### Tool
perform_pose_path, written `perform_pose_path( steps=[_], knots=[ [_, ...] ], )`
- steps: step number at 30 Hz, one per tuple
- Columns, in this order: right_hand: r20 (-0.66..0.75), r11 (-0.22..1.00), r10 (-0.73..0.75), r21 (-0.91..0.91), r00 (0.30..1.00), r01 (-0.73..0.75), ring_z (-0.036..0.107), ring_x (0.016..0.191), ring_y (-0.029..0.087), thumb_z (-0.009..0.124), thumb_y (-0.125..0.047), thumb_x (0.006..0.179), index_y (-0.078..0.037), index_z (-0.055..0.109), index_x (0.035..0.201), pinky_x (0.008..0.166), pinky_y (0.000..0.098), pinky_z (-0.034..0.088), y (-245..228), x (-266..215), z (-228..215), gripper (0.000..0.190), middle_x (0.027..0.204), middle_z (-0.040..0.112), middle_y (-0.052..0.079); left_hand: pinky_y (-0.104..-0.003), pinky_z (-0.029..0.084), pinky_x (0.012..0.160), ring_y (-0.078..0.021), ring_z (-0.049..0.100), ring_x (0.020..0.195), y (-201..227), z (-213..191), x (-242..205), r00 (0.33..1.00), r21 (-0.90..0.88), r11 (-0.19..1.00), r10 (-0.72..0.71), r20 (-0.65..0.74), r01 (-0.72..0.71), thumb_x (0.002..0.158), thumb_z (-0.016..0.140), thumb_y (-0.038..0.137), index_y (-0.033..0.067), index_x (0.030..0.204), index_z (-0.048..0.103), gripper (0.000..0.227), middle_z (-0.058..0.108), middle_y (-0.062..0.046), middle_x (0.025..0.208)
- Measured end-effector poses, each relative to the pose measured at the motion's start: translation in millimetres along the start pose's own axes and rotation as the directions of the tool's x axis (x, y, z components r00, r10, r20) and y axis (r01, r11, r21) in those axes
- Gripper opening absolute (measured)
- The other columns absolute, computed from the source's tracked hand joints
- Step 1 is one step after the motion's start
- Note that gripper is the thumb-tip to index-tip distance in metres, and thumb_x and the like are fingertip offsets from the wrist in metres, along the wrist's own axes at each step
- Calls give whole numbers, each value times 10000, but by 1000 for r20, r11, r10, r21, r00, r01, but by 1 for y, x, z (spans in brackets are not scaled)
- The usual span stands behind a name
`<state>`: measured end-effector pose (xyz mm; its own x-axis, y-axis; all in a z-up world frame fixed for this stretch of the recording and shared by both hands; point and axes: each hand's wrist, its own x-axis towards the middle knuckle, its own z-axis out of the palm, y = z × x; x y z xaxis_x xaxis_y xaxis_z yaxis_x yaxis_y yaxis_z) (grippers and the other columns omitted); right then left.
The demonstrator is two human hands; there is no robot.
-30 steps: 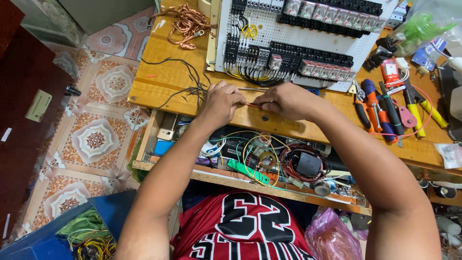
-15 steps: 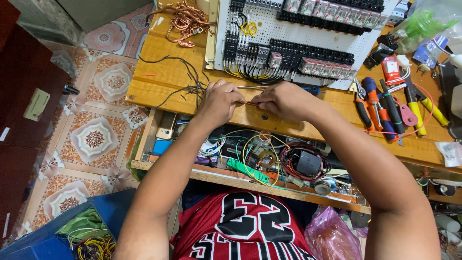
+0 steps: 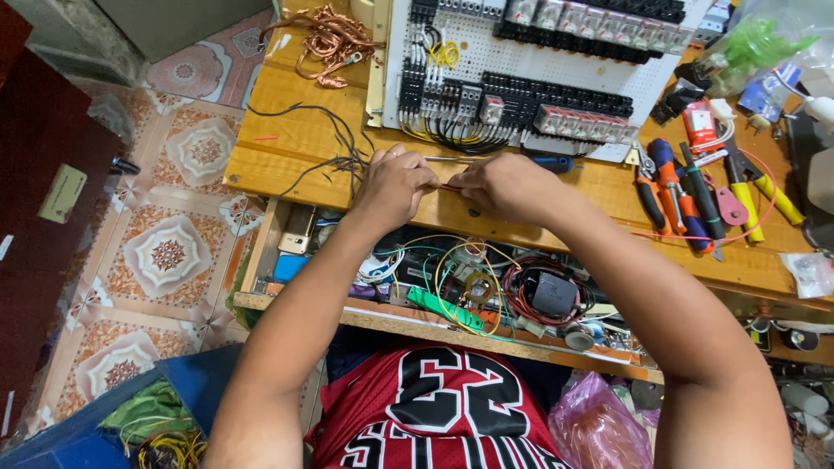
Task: Wiring an electrical control panel by stripping wires and connecting them to terminal blocks
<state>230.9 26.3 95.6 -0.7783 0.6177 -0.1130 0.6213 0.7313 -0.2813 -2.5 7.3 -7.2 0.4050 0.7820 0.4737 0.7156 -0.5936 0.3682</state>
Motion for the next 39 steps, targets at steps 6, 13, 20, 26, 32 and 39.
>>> perform_pose_path(
  steps=[6, 13, 20, 26, 32, 39],
  knots=[
    [-24, 999, 23, 38, 999, -22, 733, 888, 385, 653, -247, 946, -137, 780, 1032, 712, 532, 603, 11, 1, 16, 189, 986, 764, 83, -326, 427, 824, -179, 576, 951, -3, 8, -2, 1000, 33, 999, 23, -4, -23, 871, 649, 190, 327, 867, 751, 171, 643, 86, 916],
    [10, 995, 89, 41, 996, -89, 734, 919, 392, 633, -238, 954, -143, 783, 1037, 747, 545, 609, 1, 0, 8, 196, 1005, 769, 91, -326, 435, 830, -187, 572, 957, -7, 19, -3, 999, 42, 999, 32, -6, -32, 816, 658, 149, 313, 818, 757, 192, 635, 69, 914],
    [-28, 996, 89, -2, 996, -89, 741, 899, 379, 655, -186, 930, -121, 792, 988, 714, 522, 610, -6, -5, 7, 163, 1003, 772, 86, -343, 465, 832, -216, 574, 941, -13, 26, -3, 998, 8, 998, 64, -10, -64, 801, 646, 118, 294, 774, 752, 207, 616, 38, 890],
    [-16, 991, 131, -24, 991, -132, 740, 871, 383, 647, -182, 924, -111, 774, 935, 688, 522, 612, -20, -8, -4, 146, 958, 763, 90, -350, 479, 843, -222, 587, 944, -7, 18, -1, 998, -16, 998, 56, 5, -56, 801, 634, 92, 274, 768, 757, 222, 629, 24, 884],
    [-21, 988, 138, -72, 990, -139, 742, 828, 368, 659, -197, 899, -138, 776, 890, 680, 510, 614, -23, -11, -9, 132, 896, 761, 83, -354, 485, 849, -224, 595, 951, -6, 16, -1, 999, -29, 998, 49, 9, -48, 807, 622, 83, 261, 776, 762, 228, 639, 20, 885],
    [-108, 993, 81, 98, 991, -70, 730, 889, 391, 649, -163, 959, -79, 777, 958, 716, 510, 599, -13, -19, -3, 153, 913, 755, 125, -352, 489, 850, -219, 598, 953, -12, 18, -1, 997, -49, 996, 79, 3, -78, 796, 636, 84, 252, 786, 763, 211, 635, 26, 890]
  ],
)
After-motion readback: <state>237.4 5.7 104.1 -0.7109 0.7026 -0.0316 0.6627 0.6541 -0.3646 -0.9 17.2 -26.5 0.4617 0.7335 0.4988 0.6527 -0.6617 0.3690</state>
